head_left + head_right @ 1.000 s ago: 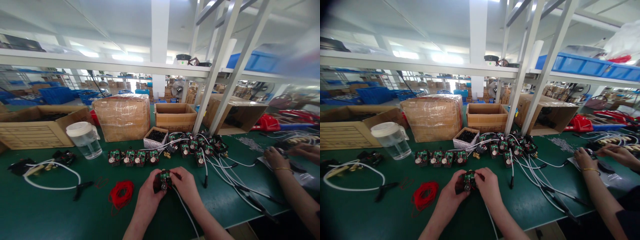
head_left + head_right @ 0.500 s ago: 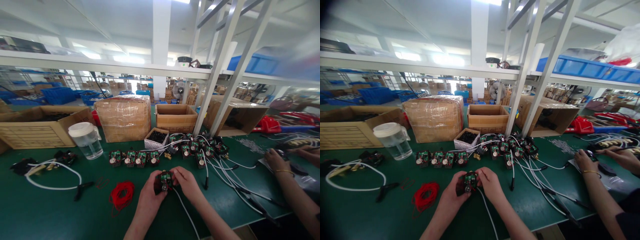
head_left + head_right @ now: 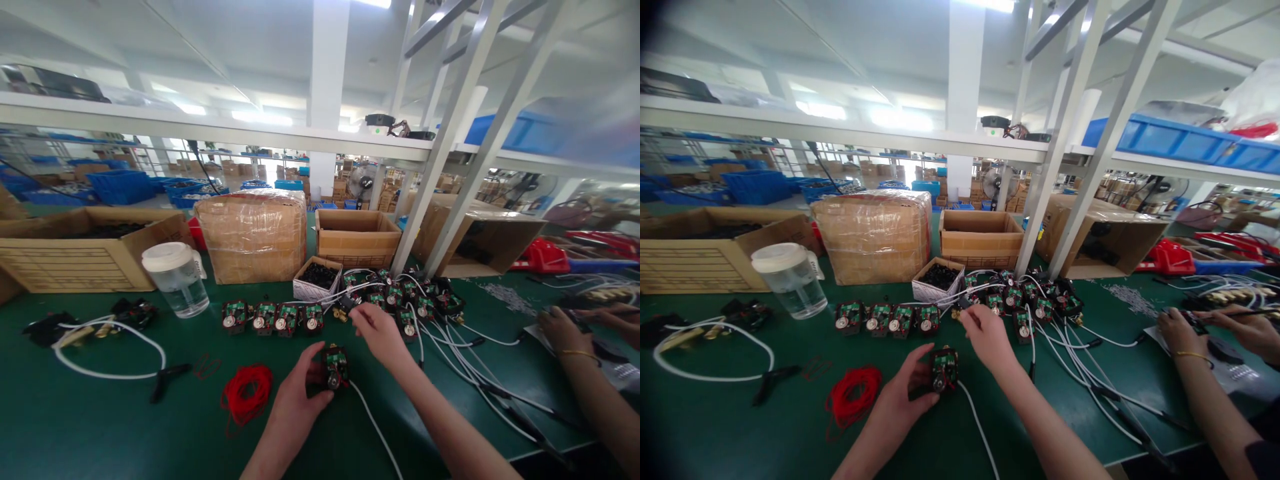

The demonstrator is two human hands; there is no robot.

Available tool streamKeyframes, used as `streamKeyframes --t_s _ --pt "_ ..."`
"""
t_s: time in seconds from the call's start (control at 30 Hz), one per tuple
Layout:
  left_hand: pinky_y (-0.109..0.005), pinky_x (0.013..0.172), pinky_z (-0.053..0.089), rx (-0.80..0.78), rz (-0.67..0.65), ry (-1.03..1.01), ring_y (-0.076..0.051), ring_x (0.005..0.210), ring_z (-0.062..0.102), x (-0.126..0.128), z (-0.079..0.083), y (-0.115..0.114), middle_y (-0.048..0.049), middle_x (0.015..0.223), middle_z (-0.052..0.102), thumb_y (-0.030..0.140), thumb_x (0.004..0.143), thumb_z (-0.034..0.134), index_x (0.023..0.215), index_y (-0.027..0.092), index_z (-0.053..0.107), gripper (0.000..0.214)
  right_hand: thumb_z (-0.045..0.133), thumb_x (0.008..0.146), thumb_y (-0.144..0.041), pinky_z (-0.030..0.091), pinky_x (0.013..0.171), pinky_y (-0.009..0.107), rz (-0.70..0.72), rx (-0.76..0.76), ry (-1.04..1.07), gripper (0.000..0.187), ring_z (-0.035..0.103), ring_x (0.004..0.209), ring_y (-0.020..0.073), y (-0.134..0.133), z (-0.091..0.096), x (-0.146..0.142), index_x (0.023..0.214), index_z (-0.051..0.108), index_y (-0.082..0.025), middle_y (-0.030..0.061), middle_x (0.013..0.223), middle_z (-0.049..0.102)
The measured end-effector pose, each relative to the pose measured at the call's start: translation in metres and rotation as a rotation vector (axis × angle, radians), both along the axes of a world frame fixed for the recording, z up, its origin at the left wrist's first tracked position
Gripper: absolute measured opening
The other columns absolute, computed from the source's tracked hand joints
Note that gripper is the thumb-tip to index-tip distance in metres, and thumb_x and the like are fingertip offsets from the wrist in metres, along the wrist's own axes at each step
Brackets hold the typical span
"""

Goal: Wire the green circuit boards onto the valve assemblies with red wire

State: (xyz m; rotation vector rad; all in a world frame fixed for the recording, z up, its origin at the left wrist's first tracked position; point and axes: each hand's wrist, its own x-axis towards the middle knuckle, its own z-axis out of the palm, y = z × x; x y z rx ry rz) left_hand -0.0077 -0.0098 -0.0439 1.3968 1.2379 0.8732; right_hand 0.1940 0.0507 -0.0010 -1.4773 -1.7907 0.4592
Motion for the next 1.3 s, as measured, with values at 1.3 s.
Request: streamKeyframes --t_s 1.3 --pt "-0.034 0.096 0.055 -0.03 0.03 -0.113 -0.021 0.1 0.072 -0.009 -0.023 0.004 -0.0051 0.102 0.076 0.036 0.079 0.062 0.138 0.021 0.051 0.062 0.056 0.101 -0.032 0.059 0.076 0.036 0.005 -0.186 -0.026 0.024 0.069 0.083 0.0168 0.14 0.023 -0.052 0.117 0.061 -0.015 0.0053 0.102 0.07"
